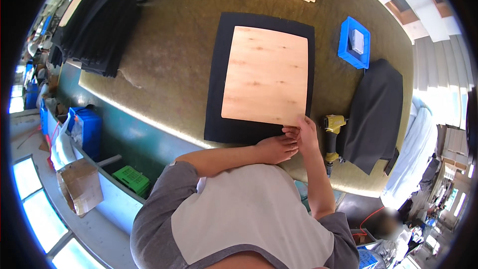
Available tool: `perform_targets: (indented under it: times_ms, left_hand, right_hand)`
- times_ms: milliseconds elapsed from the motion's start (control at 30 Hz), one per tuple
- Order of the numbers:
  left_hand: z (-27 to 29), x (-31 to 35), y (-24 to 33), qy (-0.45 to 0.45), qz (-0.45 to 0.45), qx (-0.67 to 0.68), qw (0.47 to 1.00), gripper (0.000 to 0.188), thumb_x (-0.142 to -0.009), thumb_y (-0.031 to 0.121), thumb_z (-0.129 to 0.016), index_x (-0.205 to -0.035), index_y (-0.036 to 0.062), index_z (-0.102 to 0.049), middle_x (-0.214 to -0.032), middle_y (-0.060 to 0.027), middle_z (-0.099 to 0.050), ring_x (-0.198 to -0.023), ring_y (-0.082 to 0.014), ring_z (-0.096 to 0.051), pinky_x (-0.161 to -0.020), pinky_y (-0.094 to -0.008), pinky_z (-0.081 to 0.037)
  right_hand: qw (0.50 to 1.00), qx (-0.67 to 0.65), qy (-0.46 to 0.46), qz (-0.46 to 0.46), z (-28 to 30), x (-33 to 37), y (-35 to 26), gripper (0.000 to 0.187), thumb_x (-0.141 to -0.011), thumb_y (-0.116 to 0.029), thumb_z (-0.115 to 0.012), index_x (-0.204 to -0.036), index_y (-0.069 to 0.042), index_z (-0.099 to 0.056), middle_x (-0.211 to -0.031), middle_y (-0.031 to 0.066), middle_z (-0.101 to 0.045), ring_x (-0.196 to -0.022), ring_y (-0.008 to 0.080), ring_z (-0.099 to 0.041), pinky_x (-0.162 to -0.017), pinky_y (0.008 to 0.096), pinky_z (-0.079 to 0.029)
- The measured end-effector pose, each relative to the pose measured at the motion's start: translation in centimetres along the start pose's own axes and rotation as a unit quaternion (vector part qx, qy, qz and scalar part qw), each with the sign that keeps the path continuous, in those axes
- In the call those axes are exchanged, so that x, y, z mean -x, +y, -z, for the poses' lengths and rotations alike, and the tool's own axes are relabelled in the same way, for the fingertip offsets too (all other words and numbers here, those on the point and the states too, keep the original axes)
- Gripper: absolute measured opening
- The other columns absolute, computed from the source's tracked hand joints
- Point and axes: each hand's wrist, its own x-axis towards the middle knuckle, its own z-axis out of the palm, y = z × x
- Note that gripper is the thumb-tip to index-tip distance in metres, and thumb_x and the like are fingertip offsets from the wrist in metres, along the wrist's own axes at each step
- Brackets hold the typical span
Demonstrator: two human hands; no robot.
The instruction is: Stapling fabric to a wood panel to create furniture components using a pneumatic stapler.
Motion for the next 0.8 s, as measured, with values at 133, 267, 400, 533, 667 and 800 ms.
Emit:
perform_targets:
  times_ms: [133,267,400,533,667,800]
  left_hand:
    - [-0.5,0.3,0.3,0.016,0.023,0.042,0.999,0.037,-0.096,0.027,-0.062,-0.126,0.0057,-0.067,-0.128,-0.0091,-0.067,-0.121,-0.0217,-0.062,-0.105,-0.0364,-0.050]
    - [-0.6,0.4,0.4,0.007,0.030,0.086,0.996,0.037,-0.096,0.025,-0.059,-0.124,0.0029,-0.067,-0.132,-0.0112,-0.066,-0.123,-0.0231,-0.061,-0.112,-0.0392,-0.045]
    - [-0.6,0.3,0.3,0.056,0.022,0.036,0.998,0.037,-0.095,0.024,-0.062,-0.125,0.0038,-0.068,-0.126,-0.0078,-0.068,-0.119,-0.0227,-0.064,-0.111,-0.0385,-0.047]
    - [-0.8,0.4,0.2,0.050,0.022,0.046,0.997,0.037,-0.093,0.022,-0.060,-0.124,0.0035,-0.068,-0.126,-0.0076,-0.068,-0.120,-0.0236,-0.062,-0.114,-0.0398,-0.044]
    - [-0.7,0.4,0.2,0.034,0.011,0.034,0.999,0.038,-0.091,0.021,-0.059,-0.123,0.0035,-0.069,-0.127,-0.0065,-0.068,-0.124,-0.0233,-0.059,-0.114,-0.0402,-0.044]
    - [-0.6,0.3,0.2,0.046,0.006,0.020,0.999,0.038,-0.089,0.020,-0.059,-0.122,0.0041,-0.069,-0.126,-0.0056,-0.068,-0.124,-0.0223,-0.058,-0.114,-0.0393,-0.044]
  right_hand:
    - [0.996,0.067,0.031,-0.051,-0.6,0.7,-1.1,0.030,-0.106,-0.033,-0.055,-0.110,-0.003,-0.061,-0.083,0.0135,-0.072,-0.064,0.0203,-0.071,-0.052,0.0272,-0.057]
    - [0.994,0.077,0.018,-0.068,0.0,0.7,-1.0,0.029,-0.107,-0.033,-0.054,-0.109,-0.005,-0.060,-0.079,0.0123,-0.070,-0.060,0.0185,-0.069,-0.049,0.0271,-0.056]
    - [0.998,0.047,-0.036,0.028,1.4,0.2,0.6,0.028,-0.109,-0.031,-0.053,-0.106,-0.004,-0.060,-0.077,0.0108,-0.070,-0.057,0.0158,-0.067,-0.050,0.0251,-0.054]
    - [0.991,0.037,-0.073,0.106,1.4,0.6,1.0,0.028,-0.109,-0.028,-0.052,-0.104,-0.003,-0.061,-0.076,0.0095,-0.070,-0.056,0.0133,-0.064,-0.051,0.0235,-0.054]
    - [0.989,0.030,-0.084,0.119,1.0,0.9,0.7,0.028,-0.109,-0.028,-0.052,-0.104,-0.002,-0.061,-0.076,0.0094,-0.070,-0.057,0.0127,-0.063,-0.053,0.0235,-0.054]
    - [0.986,0.014,-0.111,0.123,1.1,0.9,0.5,0.028,-0.109,-0.028,-0.053,-0.105,-0.002,-0.061,-0.077,0.0095,-0.070,-0.058,0.0131,-0.064,-0.054,0.0243,-0.054]
